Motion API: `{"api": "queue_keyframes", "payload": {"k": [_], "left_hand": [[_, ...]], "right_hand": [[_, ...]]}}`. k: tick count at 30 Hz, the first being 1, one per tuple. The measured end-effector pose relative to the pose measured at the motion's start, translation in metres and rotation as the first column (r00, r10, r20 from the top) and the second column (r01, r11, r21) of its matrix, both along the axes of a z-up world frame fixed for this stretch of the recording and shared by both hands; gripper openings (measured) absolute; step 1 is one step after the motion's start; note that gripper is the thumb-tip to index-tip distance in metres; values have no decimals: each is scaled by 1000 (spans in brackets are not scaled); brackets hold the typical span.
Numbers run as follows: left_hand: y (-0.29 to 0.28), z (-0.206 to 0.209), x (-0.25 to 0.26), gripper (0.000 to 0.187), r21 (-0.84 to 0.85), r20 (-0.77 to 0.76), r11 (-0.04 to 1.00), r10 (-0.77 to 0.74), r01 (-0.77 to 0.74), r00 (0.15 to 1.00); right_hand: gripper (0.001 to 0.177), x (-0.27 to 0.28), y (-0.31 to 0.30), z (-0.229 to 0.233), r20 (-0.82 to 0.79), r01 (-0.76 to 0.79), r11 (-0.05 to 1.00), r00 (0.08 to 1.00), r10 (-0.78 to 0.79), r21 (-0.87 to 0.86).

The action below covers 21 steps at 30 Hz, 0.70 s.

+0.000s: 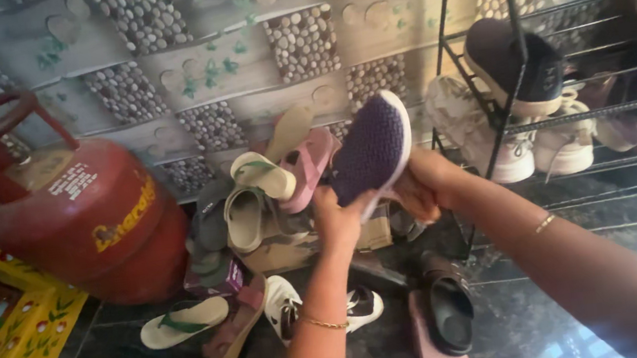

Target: The person wipes several pairs of shoes with a cloth, including white sneakers, navy slip-ons, and purple slip-ons. They handle each shoe individually, wiping the upper and sole, then place them on a metal shoe rack.

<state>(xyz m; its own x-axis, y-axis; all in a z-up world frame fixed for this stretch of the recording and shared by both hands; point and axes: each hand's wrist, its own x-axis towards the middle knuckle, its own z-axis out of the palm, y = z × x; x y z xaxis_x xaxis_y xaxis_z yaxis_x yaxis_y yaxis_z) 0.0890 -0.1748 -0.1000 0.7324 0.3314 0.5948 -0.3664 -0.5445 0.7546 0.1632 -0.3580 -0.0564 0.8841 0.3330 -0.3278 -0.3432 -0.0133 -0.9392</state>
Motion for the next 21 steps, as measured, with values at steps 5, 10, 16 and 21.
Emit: {"api": "queue_keyframes", "payload": {"k": [5,10,16,21], "left_hand": [[-30,39,-1,47,-117,-14,987,111,-112,994],[-85,100,-18,44,-160,21,985,-55,58,998],[-217,160,-41,35,178,232,966,-226,187,946],[-293,187,-25,42,421,191,885,-302,200,934]], "right_hand": [[52,-56,-16,33,245,-233,971,939,240,-57],[69,-89,-58,60,994,75,995,-74,76,-71],[62,-79,-160,76,506,265,955,811,-294,130],[52,-44,-242,85,771,204,924,511,-381,322]]}}
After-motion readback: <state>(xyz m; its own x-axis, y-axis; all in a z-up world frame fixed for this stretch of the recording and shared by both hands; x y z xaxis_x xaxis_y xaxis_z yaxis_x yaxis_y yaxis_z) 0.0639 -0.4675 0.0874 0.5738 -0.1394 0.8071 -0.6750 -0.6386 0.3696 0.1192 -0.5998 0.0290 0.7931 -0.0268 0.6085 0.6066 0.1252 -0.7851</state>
